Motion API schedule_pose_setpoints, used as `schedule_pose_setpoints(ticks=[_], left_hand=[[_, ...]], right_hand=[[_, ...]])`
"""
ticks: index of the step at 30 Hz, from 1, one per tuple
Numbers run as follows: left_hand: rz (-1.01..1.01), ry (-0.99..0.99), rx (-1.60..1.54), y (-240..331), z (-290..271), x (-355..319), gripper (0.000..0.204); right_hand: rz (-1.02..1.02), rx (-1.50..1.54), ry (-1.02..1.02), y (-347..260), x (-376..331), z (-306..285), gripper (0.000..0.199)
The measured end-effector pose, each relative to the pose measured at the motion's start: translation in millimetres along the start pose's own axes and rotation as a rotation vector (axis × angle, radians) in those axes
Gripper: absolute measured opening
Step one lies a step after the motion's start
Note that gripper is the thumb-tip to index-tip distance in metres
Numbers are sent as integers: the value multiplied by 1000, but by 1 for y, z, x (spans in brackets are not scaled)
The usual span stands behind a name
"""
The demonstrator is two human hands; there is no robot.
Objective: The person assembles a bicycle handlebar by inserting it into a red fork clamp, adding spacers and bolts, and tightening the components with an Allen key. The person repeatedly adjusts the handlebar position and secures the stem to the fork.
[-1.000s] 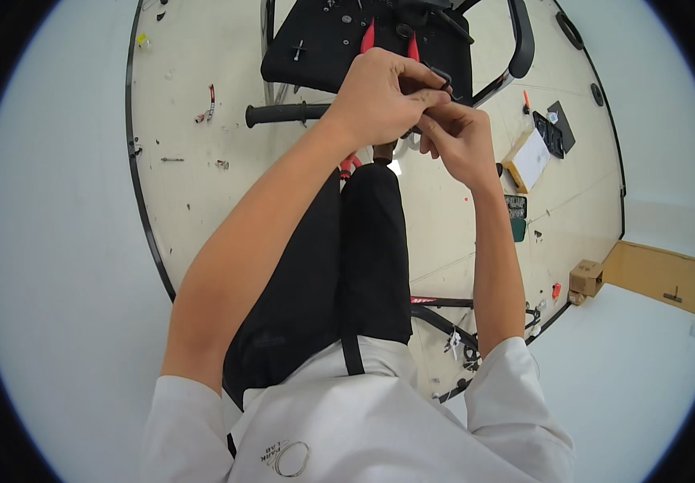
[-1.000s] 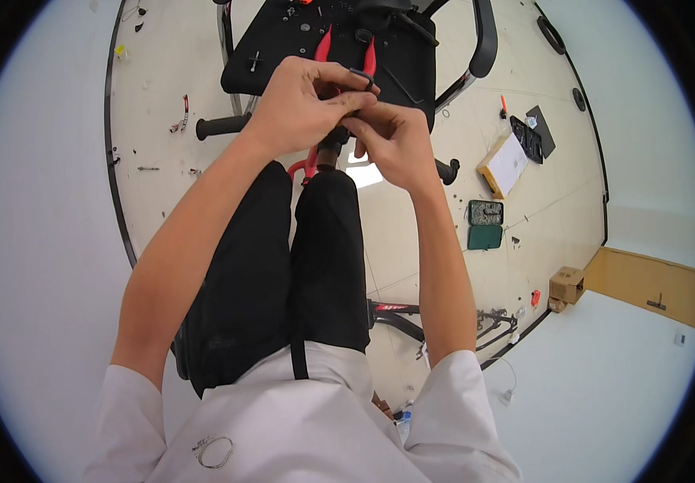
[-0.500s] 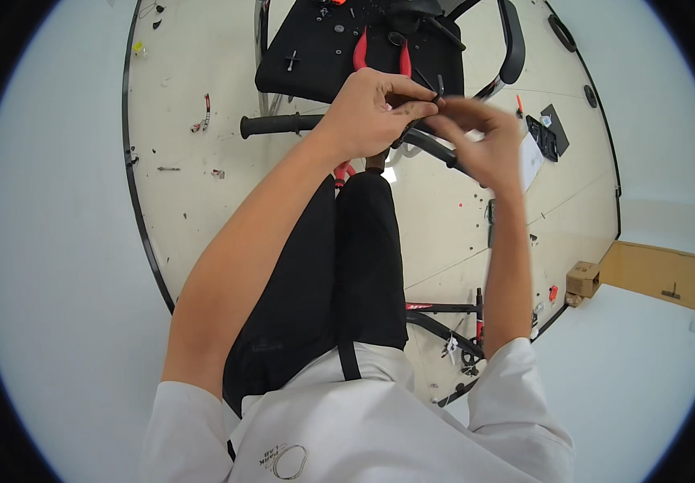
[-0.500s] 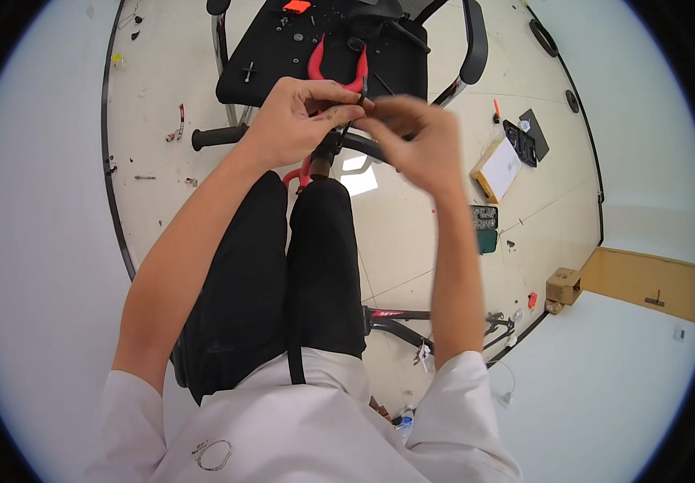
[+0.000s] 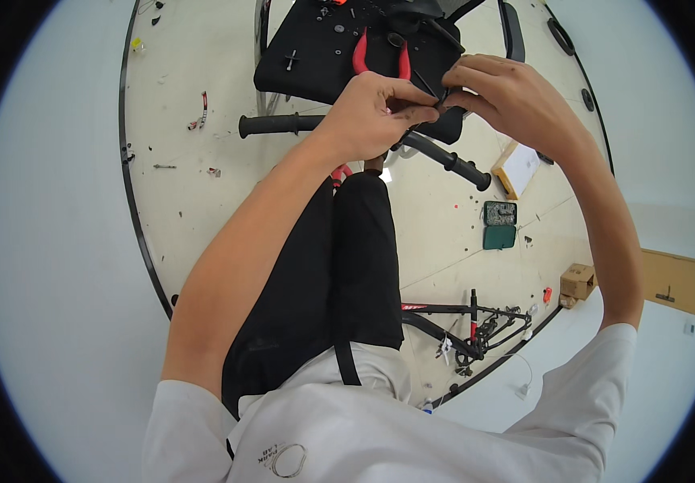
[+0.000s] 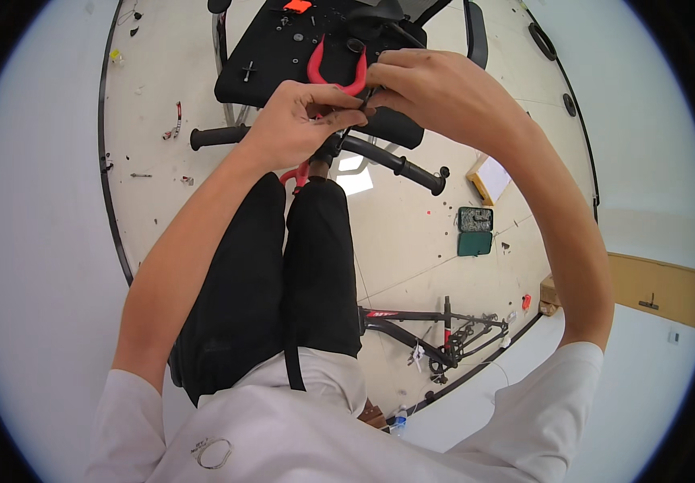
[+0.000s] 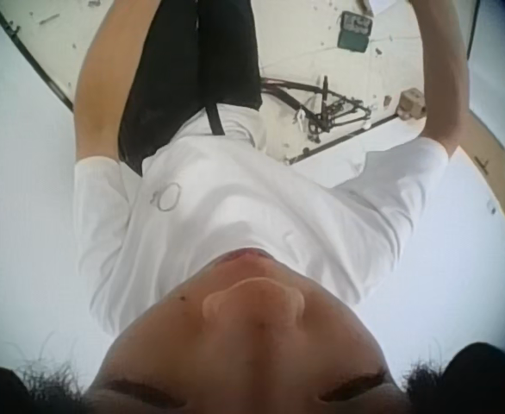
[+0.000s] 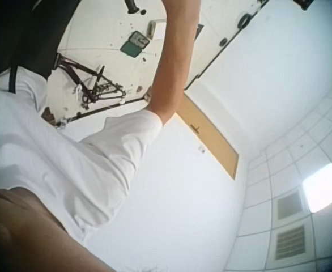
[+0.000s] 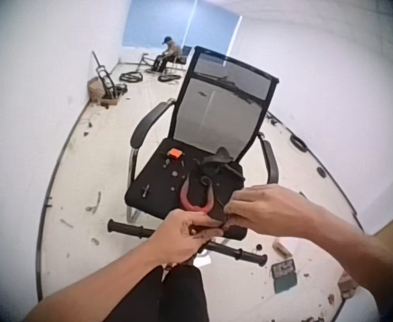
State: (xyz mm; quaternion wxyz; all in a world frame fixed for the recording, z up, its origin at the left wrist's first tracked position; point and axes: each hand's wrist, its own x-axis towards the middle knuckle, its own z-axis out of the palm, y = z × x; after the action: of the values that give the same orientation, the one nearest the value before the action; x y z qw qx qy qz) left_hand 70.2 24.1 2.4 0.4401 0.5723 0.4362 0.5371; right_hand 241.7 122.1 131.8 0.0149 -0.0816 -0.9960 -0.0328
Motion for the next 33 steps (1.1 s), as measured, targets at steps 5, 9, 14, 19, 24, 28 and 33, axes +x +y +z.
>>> schedule_pose_setpoints(ticks=[5,9,14,19,24,28,33], left_hand=[[24,19,-64,-5,3,0,18],[-3,18,-53,1,4,-4,18],[49,56,-16,-2,1,-4,20],[-47,84,-49,-5,2,-6,19],[5,65,124,5,4,-13,21],[73,67,-22,16,2,-7,21],[44,106,-216,29,2,-12,18]], right_hand=[[147,176,27,-14,-4,3,20],[376,307,83,-30,-2,13,28],[531,344,-3,-38,5,13,27],[487,685,119,-36,-4,17,17],[430,808,130,-29,-10,19,25],[336,1108,250,-17,-9,14,24],[470,1023,315,-16,-18,47,37]])
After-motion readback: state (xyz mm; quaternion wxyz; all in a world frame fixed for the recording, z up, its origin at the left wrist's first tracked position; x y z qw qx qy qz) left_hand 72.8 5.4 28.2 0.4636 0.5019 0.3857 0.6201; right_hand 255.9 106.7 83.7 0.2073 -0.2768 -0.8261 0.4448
